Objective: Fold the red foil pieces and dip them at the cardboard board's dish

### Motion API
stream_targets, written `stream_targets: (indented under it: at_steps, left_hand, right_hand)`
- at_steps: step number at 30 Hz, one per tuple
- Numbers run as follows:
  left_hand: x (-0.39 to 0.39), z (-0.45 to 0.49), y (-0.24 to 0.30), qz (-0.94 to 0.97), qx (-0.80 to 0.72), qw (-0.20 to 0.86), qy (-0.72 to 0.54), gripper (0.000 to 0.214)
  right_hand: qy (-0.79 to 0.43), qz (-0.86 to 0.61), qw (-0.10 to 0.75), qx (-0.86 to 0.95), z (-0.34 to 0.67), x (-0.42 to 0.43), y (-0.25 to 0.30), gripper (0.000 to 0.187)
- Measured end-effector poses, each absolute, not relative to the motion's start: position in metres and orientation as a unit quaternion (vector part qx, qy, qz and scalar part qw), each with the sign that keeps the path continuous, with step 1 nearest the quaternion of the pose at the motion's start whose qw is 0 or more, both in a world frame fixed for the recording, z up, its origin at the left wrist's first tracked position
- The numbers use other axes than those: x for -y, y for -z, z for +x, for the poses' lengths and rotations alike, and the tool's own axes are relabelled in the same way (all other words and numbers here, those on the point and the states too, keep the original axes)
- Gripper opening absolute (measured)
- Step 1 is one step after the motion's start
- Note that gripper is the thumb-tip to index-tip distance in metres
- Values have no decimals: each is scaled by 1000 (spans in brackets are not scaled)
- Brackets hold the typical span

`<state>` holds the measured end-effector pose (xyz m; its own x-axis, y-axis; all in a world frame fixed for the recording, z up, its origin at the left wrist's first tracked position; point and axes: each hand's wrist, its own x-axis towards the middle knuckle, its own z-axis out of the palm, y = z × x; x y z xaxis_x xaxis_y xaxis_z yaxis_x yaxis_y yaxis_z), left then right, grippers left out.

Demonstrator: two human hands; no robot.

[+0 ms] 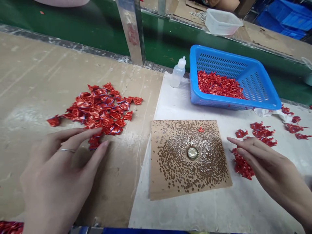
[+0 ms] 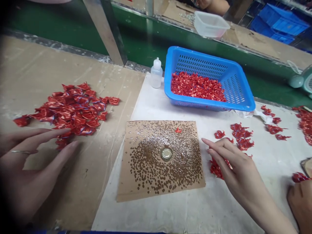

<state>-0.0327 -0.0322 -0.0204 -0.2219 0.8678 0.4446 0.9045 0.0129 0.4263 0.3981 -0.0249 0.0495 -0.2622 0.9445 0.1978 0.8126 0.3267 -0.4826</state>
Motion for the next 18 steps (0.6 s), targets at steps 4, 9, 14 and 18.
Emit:
stream_targets:
  at_steps: [4, 9, 14, 18]
  left_hand:
    - [30, -35, 23, -650, 690, 10, 318, 25]
    - [45, -24, 16, -650, 696, -24, 304, 19]
    - [36, 0, 2, -663, 690, 22, 290, 26]
    - [21, 9, -2, -660, 698, 29, 277, 27]
  right_hand:
    - [-216, -533, 227, 786, 382, 19, -57, 36]
    - [-289, -540, 255, 748, 366, 12, -61, 18]
    - [-307, -511, 251, 762, 353, 1, -65, 23]
    - [-304, -494, 249, 775, 346, -1, -64, 29]
